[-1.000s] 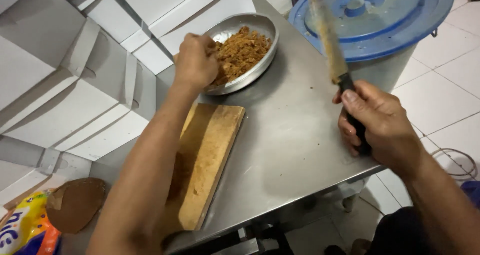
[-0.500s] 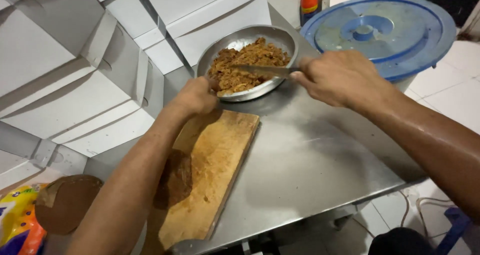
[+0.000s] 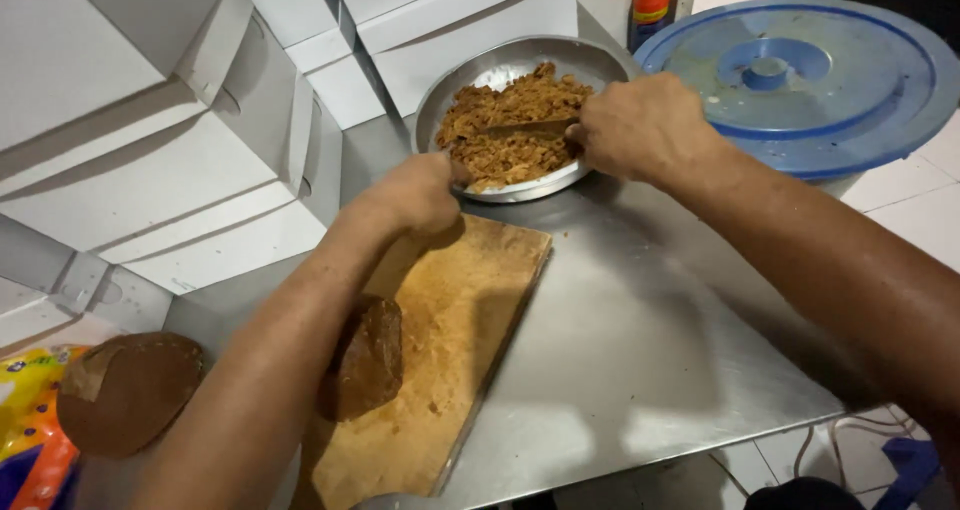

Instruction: Shaving palm sugar from a block into a bowl using a knife

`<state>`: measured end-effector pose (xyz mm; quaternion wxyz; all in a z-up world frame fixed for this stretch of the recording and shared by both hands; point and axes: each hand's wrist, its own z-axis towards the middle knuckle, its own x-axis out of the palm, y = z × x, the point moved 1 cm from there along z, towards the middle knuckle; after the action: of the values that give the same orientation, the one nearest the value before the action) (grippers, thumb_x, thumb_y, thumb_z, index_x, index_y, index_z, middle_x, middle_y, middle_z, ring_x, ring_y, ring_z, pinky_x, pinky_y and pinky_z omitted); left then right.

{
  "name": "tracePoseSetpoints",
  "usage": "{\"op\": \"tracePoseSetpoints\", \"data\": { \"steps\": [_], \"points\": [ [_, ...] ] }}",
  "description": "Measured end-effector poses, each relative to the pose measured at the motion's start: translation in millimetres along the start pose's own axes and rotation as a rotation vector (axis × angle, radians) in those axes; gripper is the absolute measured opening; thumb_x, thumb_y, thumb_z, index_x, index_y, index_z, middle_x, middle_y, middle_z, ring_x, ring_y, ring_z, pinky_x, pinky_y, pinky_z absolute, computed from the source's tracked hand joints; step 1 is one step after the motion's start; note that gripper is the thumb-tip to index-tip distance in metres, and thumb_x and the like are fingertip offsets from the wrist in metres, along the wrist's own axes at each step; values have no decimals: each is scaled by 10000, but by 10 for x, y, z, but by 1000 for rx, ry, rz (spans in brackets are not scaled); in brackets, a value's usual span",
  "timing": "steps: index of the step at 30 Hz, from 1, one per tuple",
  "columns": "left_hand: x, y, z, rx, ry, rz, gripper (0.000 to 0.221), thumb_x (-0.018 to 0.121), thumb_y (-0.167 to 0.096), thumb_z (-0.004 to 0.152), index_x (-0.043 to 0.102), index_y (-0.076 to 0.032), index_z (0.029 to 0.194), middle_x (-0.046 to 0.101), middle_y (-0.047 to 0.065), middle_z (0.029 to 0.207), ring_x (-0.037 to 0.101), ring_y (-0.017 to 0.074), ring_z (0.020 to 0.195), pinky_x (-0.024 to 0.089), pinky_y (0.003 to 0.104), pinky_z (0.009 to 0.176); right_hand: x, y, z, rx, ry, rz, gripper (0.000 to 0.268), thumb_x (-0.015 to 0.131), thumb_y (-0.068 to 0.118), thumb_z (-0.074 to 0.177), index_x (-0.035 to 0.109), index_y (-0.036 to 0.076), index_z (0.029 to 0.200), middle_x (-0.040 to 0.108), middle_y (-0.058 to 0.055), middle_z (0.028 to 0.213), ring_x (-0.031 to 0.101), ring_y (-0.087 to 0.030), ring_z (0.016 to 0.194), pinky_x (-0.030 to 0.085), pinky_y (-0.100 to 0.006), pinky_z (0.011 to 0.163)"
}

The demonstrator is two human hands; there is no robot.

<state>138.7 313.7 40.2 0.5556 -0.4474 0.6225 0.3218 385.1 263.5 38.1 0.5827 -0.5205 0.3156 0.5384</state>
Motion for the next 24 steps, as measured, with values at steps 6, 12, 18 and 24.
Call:
{"op": "tracePoseSetpoints", "data": {
  "steps": [6,12,18,24],
  "points": [
    [-64,-113,-163,-40,-6,-36,476,551,-79,789,774,-178,1197,769,170,1097,700,369,1133,580,491,958,46,24,138,20,-15,-35,282,647,398,890,822,178,897,795,-68,788,789,-255,803,609,-415,654],
    [-130,-174,-211,4,-17,-35,428,555,-68,775,798,-162,1114,775,185,1043,716,392,1082,593,491,926,-27,39,222,91,9,8,401,535,432,983,829,161,953,806,-103,827,796,-285,838,612,-433,711],
    [-210,-284,-308,-167,153,-129,715,511,118,823,521,-125,1495,515,107,1546,518,271,1411,432,344,1182,-59,35,340,196,333,119,390,451,414,1074,717,216,1280,747,-108,1220,730,-381,1090,613,-510,724],
    [28,43,29,18,-44,-42,438,569,-83,790,795,-169,1156,775,165,1027,718,362,1086,580,464,950,336,9,302,131,-29,5,366,530,381,992,825,167,949,787,-76,779,791,-283,783,612,-448,654]
  ]
}}
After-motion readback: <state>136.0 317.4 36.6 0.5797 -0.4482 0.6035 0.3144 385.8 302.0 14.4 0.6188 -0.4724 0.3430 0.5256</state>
